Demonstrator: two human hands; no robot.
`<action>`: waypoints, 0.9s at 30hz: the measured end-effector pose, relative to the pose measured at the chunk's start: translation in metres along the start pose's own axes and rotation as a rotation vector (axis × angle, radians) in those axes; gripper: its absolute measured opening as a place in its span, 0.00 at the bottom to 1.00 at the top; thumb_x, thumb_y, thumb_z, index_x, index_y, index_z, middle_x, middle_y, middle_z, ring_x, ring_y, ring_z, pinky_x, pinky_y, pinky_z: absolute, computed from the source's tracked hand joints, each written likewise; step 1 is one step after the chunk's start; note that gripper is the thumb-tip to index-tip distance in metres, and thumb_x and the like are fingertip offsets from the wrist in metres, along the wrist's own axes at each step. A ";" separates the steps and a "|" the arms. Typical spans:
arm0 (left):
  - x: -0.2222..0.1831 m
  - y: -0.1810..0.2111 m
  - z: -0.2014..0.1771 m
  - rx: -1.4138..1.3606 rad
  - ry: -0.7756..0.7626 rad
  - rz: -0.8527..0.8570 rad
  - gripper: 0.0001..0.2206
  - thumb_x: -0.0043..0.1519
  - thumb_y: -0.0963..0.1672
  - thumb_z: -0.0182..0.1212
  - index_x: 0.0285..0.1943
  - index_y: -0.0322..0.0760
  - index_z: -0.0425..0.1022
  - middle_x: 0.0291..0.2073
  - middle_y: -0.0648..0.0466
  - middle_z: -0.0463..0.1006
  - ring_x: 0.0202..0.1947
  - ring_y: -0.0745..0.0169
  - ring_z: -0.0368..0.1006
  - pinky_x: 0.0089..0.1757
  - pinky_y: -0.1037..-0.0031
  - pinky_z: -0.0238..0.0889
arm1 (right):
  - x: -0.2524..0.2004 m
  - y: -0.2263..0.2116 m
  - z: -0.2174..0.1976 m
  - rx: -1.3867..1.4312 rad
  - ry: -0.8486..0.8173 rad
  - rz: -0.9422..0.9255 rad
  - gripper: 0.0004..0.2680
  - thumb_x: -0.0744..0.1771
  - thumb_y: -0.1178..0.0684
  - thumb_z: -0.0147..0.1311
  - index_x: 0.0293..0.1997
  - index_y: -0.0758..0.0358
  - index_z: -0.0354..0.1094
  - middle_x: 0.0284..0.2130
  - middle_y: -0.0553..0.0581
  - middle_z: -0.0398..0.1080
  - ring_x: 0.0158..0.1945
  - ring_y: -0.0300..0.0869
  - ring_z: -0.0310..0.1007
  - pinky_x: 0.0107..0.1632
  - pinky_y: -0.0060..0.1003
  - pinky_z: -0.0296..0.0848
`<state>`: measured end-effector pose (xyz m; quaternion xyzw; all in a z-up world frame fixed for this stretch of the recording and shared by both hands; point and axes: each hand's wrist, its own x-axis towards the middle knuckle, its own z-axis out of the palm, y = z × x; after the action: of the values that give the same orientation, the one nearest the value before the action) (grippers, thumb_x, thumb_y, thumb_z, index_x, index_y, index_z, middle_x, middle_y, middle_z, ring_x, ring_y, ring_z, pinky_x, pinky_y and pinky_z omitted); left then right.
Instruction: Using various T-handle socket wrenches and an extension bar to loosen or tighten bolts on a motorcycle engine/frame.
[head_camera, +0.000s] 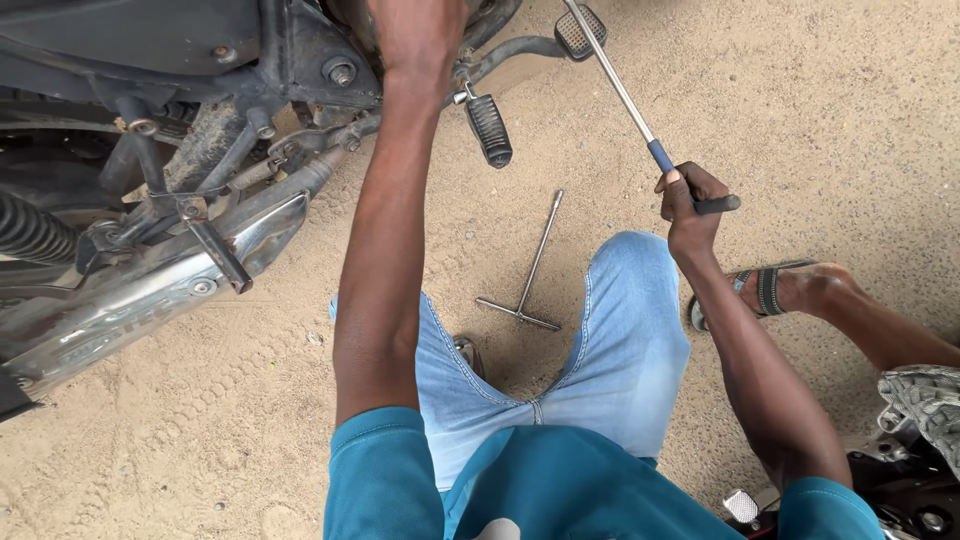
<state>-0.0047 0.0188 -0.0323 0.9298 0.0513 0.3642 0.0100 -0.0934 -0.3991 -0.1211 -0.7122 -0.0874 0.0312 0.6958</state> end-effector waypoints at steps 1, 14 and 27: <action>-0.015 -0.003 -0.007 -0.003 -0.008 -0.002 0.07 0.56 0.38 0.64 0.24 0.38 0.80 0.08 0.54 0.70 0.09 0.65 0.68 0.19 0.73 0.65 | 0.000 -0.001 0.000 -0.022 0.000 -0.018 0.13 0.74 0.49 0.52 0.32 0.66 0.67 0.18 0.48 0.60 0.19 0.32 0.54 0.24 0.31 0.51; 0.017 0.015 0.000 0.013 -0.008 0.015 0.07 0.52 0.38 0.67 0.20 0.37 0.78 0.09 0.52 0.72 0.10 0.60 0.70 0.19 0.69 0.67 | -0.001 -0.013 0.002 -0.034 0.008 0.055 0.13 0.73 0.49 0.52 0.32 0.65 0.67 0.17 0.48 0.59 0.20 0.32 0.54 0.24 0.31 0.52; 0.017 0.005 0.012 0.090 -0.068 0.024 0.06 0.51 0.43 0.71 0.23 0.38 0.81 0.10 0.51 0.74 0.12 0.59 0.72 0.22 0.67 0.70 | 0.002 -0.014 -0.004 -0.030 -0.057 0.064 0.12 0.74 0.50 0.52 0.36 0.68 0.69 0.19 0.48 0.59 0.23 0.32 0.55 0.28 0.31 0.53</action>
<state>0.0163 0.0157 -0.0297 0.9417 0.0563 0.3300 -0.0345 -0.0918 -0.4023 -0.1065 -0.7238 -0.0846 0.0724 0.6810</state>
